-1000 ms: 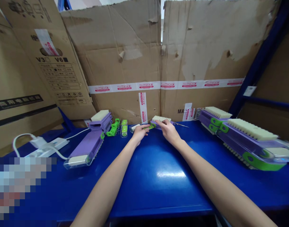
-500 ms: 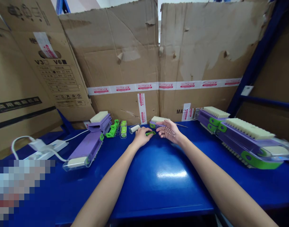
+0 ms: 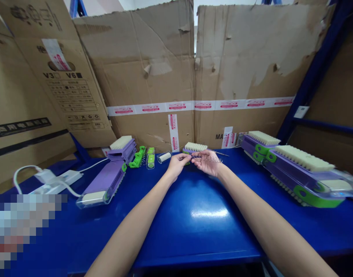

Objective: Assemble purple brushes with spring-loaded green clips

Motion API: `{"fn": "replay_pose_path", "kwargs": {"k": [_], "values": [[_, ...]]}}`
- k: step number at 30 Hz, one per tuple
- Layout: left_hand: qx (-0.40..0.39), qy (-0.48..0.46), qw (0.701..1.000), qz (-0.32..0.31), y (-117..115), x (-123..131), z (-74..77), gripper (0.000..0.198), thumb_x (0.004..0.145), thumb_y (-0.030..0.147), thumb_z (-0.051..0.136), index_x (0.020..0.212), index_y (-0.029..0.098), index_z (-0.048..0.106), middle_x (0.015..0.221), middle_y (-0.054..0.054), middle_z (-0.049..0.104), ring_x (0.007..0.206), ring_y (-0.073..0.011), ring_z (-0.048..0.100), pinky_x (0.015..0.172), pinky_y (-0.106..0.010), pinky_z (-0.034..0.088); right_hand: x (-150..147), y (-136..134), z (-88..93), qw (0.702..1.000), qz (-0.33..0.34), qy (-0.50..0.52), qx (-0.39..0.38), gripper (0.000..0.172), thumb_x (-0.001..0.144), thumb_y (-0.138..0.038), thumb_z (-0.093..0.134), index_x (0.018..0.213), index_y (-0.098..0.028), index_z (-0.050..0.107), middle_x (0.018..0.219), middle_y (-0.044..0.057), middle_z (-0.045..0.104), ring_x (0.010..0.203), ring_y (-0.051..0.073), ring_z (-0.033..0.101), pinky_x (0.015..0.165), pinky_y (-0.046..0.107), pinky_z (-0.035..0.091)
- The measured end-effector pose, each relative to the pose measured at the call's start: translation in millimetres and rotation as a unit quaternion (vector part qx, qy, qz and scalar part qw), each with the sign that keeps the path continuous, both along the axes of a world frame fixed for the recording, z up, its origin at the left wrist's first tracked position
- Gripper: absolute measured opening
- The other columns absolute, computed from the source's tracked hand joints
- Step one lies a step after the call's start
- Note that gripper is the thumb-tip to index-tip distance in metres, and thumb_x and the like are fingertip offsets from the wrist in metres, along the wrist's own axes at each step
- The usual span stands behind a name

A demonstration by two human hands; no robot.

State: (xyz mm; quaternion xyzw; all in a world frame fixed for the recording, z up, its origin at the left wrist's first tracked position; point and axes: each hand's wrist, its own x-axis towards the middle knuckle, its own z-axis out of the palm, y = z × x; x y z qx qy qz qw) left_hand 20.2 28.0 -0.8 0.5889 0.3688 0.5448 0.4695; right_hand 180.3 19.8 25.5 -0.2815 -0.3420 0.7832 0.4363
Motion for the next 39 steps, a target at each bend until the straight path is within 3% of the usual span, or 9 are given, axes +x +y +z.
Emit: {"fn": "replay_pose_path", "kwargs": {"k": [3,7,11,13,16,20,29,35,39], "values": [[-0.025,-0.024,0.999,0.024,1.9,-3.4,1.1,0.035,0.060,0.045,0.076,0.078,0.015,0.069,0.077,-0.005,0.070,0.074,-0.0165,0.063,0.068,-0.027,0.048,-3.6,1.0,-6.1,0.998,-0.051,-0.025,0.014,0.023,0.079,-0.008,0.036,0.092,-0.012,0.054,0.063,0.010,0.067,0.051,0.014,0.063,0.052,0.022,0.053],[-0.004,0.003,0.997,0.071,5.4,-7.9,3.3,0.030,0.067,0.042,0.071,0.079,0.015,0.068,0.078,-0.005,0.070,0.077,-0.0173,0.063,0.066,-0.026,0.048,-11.0,-3.3,-12.5,0.995,-0.054,-0.068,0.044,0.039,0.069,0.002,0.047,0.103,-0.017,0.052,0.071,0.003,0.068,0.064,0.013,0.067,0.067,0.027,0.055],[0.115,0.133,0.979,0.102,4.4,-9.4,4.6,0.013,0.074,0.029,0.063,0.075,0.016,0.068,0.078,-0.004,0.070,0.076,-0.0169,0.063,0.073,-0.029,0.048,-19.4,-7.5,-13.2,0.993,-0.022,-0.060,0.098,0.033,0.077,-0.025,0.063,0.108,-0.025,0.054,0.090,0.002,0.068,0.075,0.015,0.066,0.065,0.029,0.052],[0.171,0.190,0.961,0.110,2.0,-8.8,5.0,0.010,0.075,0.023,0.060,0.074,0.017,0.069,0.080,-0.004,0.070,0.076,-0.0167,0.062,0.072,-0.028,0.047,-21.7,-6.6,-13.3,0.992,-0.060,-0.073,0.089,0.027,0.080,-0.039,0.060,0.103,-0.025,0.057,0.089,0.002,0.067,0.072,0.014,0.064,0.061,0.026,0.049],[0.204,0.215,0.948,0.116,-1.9,-6.1,5.1,0.010,0.076,0.020,0.059,0.076,0.017,0.069,0.083,-0.005,0.069,0.078,-0.0166,0.062,0.071,-0.027,0.047,-21.0,-3.1,-13.9,0.988,-0.117,-0.083,0.058,0.020,0.081,-0.038,0.059,0.093,-0.022,0.059,0.085,0.002,0.067,0.069,0.012,0.061,0.060,0.024,0.047],[0.165,0.207,0.961,0.083,-4.4,-0.7,4.4,0.010,0.075,0.020,0.059,0.076,0.015,0.068,0.081,-0.005,0.069,0.077,-0.0169,0.063,0.070,-0.028,0.048,-16.2,0.9,-14.5,0.988,-0.140,-0.053,0.046,0.009,0.074,-0.019,0.061,0.082,-0.019,0.061,0.076,0.001,0.066,0.071,0.012,0.061,0.068,0.025,0.049],[0.079,0.107,0.991,0.027,-1.9,-0.8,3.2,0.014,0.073,0.024,0.064,0.081,0.014,0.069,0.086,-0.006,0.072,0.082,-0.0182,0.065,0.080,-0.032,0.051,-12.9,0.2,-14.0,0.987,-0.134,-0.028,0.087,0.027,0.061,-0.005,0.066,0.083,-0.020,0.062,0.079,-0.001,0.069,0.082,0.014,0.064,0.086,0.034,0.048],[0.057,0.113,0.992,0.015,2.7,-6.3,-0.9,0.019,0.068,0.029,0.071,0.079,0.014,0.070,0.084,-0.007,0.073,0.082,-0.0195,0.065,0.082,-0.034,0.050,-14.2,0.1,-15.1,0.983,-0.157,-0.052,0.076,0.020,0.063,-0.014,0.073,0.078,-0.020,0.061,0.074,0.000,0.068,0.072,0.013,0.063,0.067,0.026,0.050],[0.053,0.110,0.992,0.028,4.1,-9.6,1.3,0.024,0.068,0.036,0.070,0.078,0.015,0.069,0.082,-0.005,0.072,0.079,-0.0189,0.065,0.079,-0.032,0.050,-15.8,-0.9,-15.2,0.974,-0.158,-0.102,0.128,0.028,0.057,-0.024,0.080,0.075,-0.019,0.059,0.071,0.000,0.066,0.063,0.011,0.060,0.055,0.022,0.046]]}}
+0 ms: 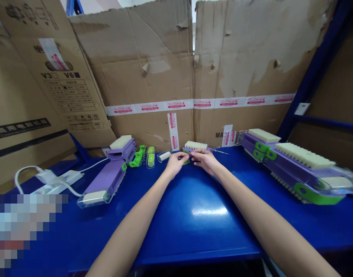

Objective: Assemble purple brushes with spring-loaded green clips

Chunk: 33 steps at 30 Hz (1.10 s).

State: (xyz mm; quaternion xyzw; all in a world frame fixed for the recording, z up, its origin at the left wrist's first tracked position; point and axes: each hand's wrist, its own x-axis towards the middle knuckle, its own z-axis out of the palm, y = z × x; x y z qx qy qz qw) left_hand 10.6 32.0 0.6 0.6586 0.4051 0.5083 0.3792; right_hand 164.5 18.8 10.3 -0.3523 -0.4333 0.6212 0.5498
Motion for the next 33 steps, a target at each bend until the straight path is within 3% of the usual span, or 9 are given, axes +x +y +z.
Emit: {"fn": "replay_pose_path", "kwargs": {"k": [3,6,11,16,21,25,28,30,33], "values": [[-0.013,-0.003,1.000,0.004,-1.5,-0.1,2.0,0.021,0.067,0.035,0.070,0.073,0.015,0.068,0.078,-0.004,0.072,0.075,-0.0175,0.064,0.075,-0.030,0.049,-3.1,-1.7,-0.4,0.998,-0.019,-0.048,0.047,0.037,0.050,-0.025,0.083,0.075,-0.018,0.056,0.073,0.000,0.066,0.064,0.012,0.061,0.052,0.022,0.047],[-0.033,-0.010,0.999,0.002,-3.6,2.2,2.5,0.016,0.068,0.030,0.067,0.072,0.015,0.066,0.075,-0.003,0.070,0.071,-0.0152,0.062,0.069,-0.027,0.048,-4.6,-1.8,-1.2,0.992,-0.047,-0.086,0.074,0.042,0.051,-0.025,0.081,0.086,-0.018,0.060,0.069,-0.002,0.065,0.059,0.011,0.058,0.049,0.021,0.047],[-0.058,-0.004,0.998,-0.001,-3.3,3.2,2.5,0.016,0.067,0.031,0.064,0.070,0.015,0.065,0.069,-0.002,0.067,0.065,-0.0128,0.058,0.060,-0.023,0.044,0.1,-0.1,-1.7,0.983,-0.020,-0.158,0.095,0.034,0.059,-0.029,0.077,0.089,-0.016,0.068,0.059,-0.002,0.062,0.052,0.009,0.055,0.048,0.020,0.047],[-0.098,-0.007,0.995,0.002,-1.3,-1.0,4.3,0.017,0.067,0.032,0.061,0.070,0.015,0.064,0.069,-0.003,0.066,0.066,-0.0134,0.059,0.060,-0.023,0.043,4.0,-1.9,0.5,0.979,0.022,-0.182,0.089,0.038,0.060,-0.024,0.077,0.096,-0.016,0.069,0.066,0.001,0.067,0.059,0.012,0.061,0.051,0.022,0.051],[-0.090,0.028,0.995,0.011,0.5,-3.3,6.1,0.019,0.072,0.033,0.058,0.075,0.015,0.066,0.069,-0.003,0.066,0.067,-0.0152,0.059,0.057,-0.024,0.042,2.5,-1.5,0.2,0.974,-0.009,-0.203,0.103,0.030,0.062,-0.021,0.075,0.092,-0.015,0.070,0.059,0.001,0.065,0.056,0.012,0.060,0.048,0.021,0.050],[0.017,0.138,0.988,0.061,2.4,-12.7,4.7,0.017,0.078,0.029,0.054,0.080,0.016,0.065,0.077,-0.005,0.066,0.076,-0.0183,0.060,0.071,-0.030,0.047,1.0,2.2,-4.1,0.974,-0.036,-0.199,0.099,0.025,0.061,-0.020,0.076,0.084,-0.014,0.069,0.055,0.000,0.063,0.053,0.011,0.058,0.045,0.020,0.049],[0.121,0.321,0.934,0.098,1.7,-24.1,0.7,0.014,0.072,0.027,0.063,0.083,0.018,0.066,0.086,-0.007,0.065,0.089,-0.0242,0.058,0.084,-0.036,0.044,0.4,4.8,-7.9,0.973,-0.052,-0.204,0.093,0.021,0.060,-0.020,0.076,0.079,-0.013,0.068,0.054,0.000,0.062,0.051,0.011,0.057,0.044,0.020,0.048],[0.144,0.404,0.898,0.099,1.3,-29.7,-1.9,0.018,0.072,0.030,0.066,0.085,0.019,0.066,0.090,-0.009,0.063,0.094,-0.0268,0.057,0.087,-0.038,0.043,0.2,5.9,-9.8,0.971,-0.060,-0.215,0.088,0.020,0.060,-0.020,0.075,0.077,-0.013,0.067,0.054,0.000,0.062,0.050,0.010,0.056,0.044,0.020,0.047],[0.147,0.429,0.888,0.070,2.8,-31.5,-3.6,0.013,0.075,0.029,0.064,0.082,0.018,0.065,0.088,-0.008,0.062,0.090,-0.0250,0.058,0.084,-0.036,0.044,0.1,6.6,-11.5,0.968,-0.057,-0.230,0.086,0.018,0.059,-0.020,0.075,0.073,-0.013,0.066,0.056,0.000,0.062,0.048,0.009,0.054,0.045,0.021,0.047]]}}
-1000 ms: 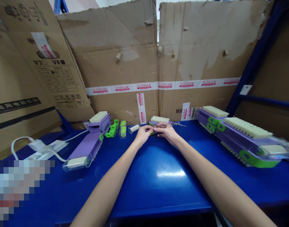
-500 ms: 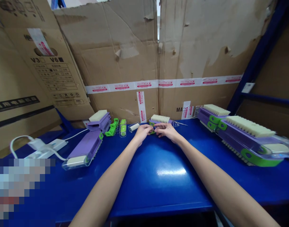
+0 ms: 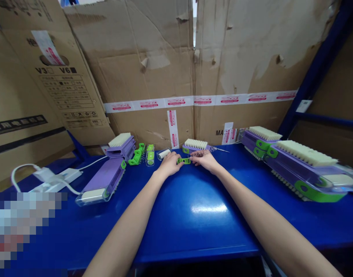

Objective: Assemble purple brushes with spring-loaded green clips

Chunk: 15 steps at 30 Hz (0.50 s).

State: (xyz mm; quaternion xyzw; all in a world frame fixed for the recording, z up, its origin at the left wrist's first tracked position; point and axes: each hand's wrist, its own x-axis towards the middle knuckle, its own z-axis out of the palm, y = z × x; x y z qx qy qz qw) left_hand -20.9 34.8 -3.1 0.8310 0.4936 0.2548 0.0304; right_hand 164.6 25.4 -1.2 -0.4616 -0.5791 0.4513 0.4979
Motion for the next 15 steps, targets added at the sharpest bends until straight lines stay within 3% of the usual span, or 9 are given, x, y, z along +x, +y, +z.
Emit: {"fn": "replay_pose_path", "kwargs": {"k": [4,8,11,15], "values": [[-0.076,-0.116,0.990,-0.032,3.5,5.8,1.3,0.003,0.075,0.020,0.062,0.078,0.018,0.061,0.071,-0.002,0.061,0.068,-0.0169,0.060,0.067,-0.028,0.046,0.2,-0.2,0.4,1.000,0.009,-0.020,0.005,0.017,0.058,-0.023,0.074,0.069,-0.013,0.065,0.057,0.000,0.061,0.050,0.009,0.053,0.046,0.021,0.046],[-0.187,-0.333,0.924,-0.024,3.1,13.3,5.8,0.015,0.070,0.014,0.068,0.079,0.015,0.055,0.057,0.004,0.056,0.049,-0.0112,0.058,0.047,-0.020,0.042,0.0,-1.0,2.3,0.999,0.018,-0.034,0.011,0.020,0.057,-0.025,0.073,0.070,-0.012,0.065,0.058,0.000,0.061,0.052,0.009,0.053,0.048,0.021,0.046],[-0.203,-0.431,0.879,-0.007,0.1,18.0,9.9,0.021,0.066,0.015,0.073,0.075,0.013,0.054,0.054,0.003,0.058,0.048,-0.0105,0.059,0.046,-0.018,0.043,-0.1,-0.9,2.2,0.998,0.031,-0.051,0.019,0.018,0.059,-0.026,0.071,0.068,-0.012,0.065,0.056,0.000,0.060,0.051,0.009,0.052,0.048,0.021,0.045],[-0.214,-0.468,0.857,0.020,-4.3,22.9,12.1,0.020,0.068,0.017,0.074,0.079,0.011,0.059,0.055,0.001,0.063,0.049,-0.0112,0.061,0.047,-0.019,0.045,-0.9,0.7,-1.3,0.994,0.043,-0.076,0.059,0.017,0.065,-0.029,0.067,0.068,-0.012,0.065,0.057,0.000,0.061,0.049,0.009,0.051,0.047,0.021,0.043]]}}
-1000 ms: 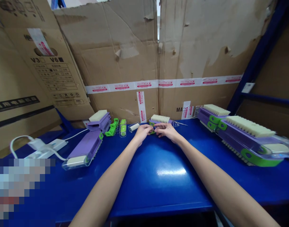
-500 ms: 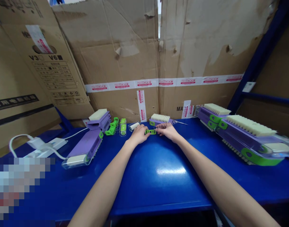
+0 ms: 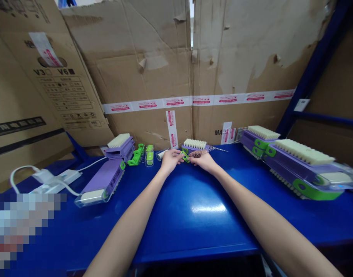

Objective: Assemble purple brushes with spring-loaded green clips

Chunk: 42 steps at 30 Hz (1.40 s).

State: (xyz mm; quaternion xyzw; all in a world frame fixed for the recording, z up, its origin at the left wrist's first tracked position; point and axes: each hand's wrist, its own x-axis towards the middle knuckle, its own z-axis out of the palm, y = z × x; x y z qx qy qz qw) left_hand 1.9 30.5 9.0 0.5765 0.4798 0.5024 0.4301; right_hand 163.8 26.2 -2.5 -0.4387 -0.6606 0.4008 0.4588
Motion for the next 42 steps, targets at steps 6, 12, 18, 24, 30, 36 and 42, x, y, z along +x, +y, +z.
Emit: {"fn": "replay_pose_path", "kwargs": {"k": [6,12,18,24,30,36,42], "values": [[-0.008,-0.011,1.000,0.026,-2.4,2.0,1.0,0.016,0.074,0.026,0.069,0.077,0.011,0.065,0.053,0.001,0.061,0.048,-0.0091,0.058,0.047,-0.018,0.045,-3.9,1.5,-4.7,0.980,-0.056,-0.097,0.164,0.018,0.066,-0.020,0.070,0.082,-0.013,0.072,0.088,0.010,0.071,0.083,0.020,0.065,0.079,0.031,0.050],[-0.028,-0.019,0.999,0.023,-4.2,2.3,2.7,0.017,0.078,0.027,0.066,0.074,0.010,0.065,0.050,0.001,0.057,0.046,-0.0084,0.055,0.046,-0.018,0.045,-7.8,-2.4,-4.1,0.972,-0.048,-0.131,0.190,0.013,0.069,-0.016,0.067,0.081,-0.015,0.072,0.084,0.008,0.072,0.077,0.019,0.067,0.073,0.029,0.051],[-0.080,-0.072,0.994,-0.030,-5.5,4.1,2.5,0.022,0.077,0.028,0.066,0.091,0.011,0.066,0.070,-0.005,0.068,0.058,-0.0126,0.064,0.058,-0.024,0.052,-9.2,-2.8,-3.1,0.970,-0.040,-0.121,0.207,0.009,0.074,-0.017,0.064,0.078,-0.015,0.072,0.082,0.006,0.072,0.075,0.018,0.067,0.070,0.027,0.051],[-0.061,-0.085,0.989,-0.108,-6.1,2.0,2.6,0.034,0.067,0.019,0.073,0.100,0.012,0.066,0.084,-0.007,0.070,0.074,-0.0143,0.065,0.067,-0.025,0.053,-6.5,2.4,-6.7,0.975,-0.090,-0.082,0.186,0.014,0.070,-0.019,0.069,0.082,-0.015,0.071,0.088,0.008,0.073,0.079,0.018,0.068,0.073,0.027,0.054],[-0.020,-0.077,0.989,-0.123,-2.9,1.5,-1.9,0.047,0.065,0.014,0.073,0.111,0.014,0.061,0.075,-0.001,0.064,0.068,-0.0112,0.062,0.064,-0.024,0.053,-8.4,6.0,-10.9,0.972,-0.114,-0.058,0.198,0.014,0.071,-0.021,0.068,0.084,-0.015,0.070,0.088,0.008,0.073,0.078,0.018,0.069,0.074,0.028,0.055],[-0.012,-0.058,0.989,-0.137,-3.4,0.9,-0.7,0.046,0.066,0.010,0.066,0.112,0.014,0.061,0.075,-0.001,0.063,0.066,-0.0102,0.061,0.060,-0.021,0.051,-10.4,2.9,-8.9,0.975,-0.108,-0.046,0.186,0.021,0.070,-0.019,0.068,0.092,-0.015,0.069,0.089,0.008,0.074,0.078,0.019,0.070,0.073,0.028,0.055],[-0.020,-0.035,0.988,-0.149,-5.3,-1.2,0.8,0.050,0.066,0.008,0.062,0.115,0.014,0.060,0.076,-0.001,0.062,0.067,-0.0114,0.061,0.061,-0.023,0.053,-8.7,-1.7,-2.8,0.977,-0.103,-0.083,0.166,0.010,0.074,-0.022,0.065,0.080,-0.014,0.069,0.079,0.007,0.073,0.075,0.019,0.069,0.069,0.027,0.053]]}}
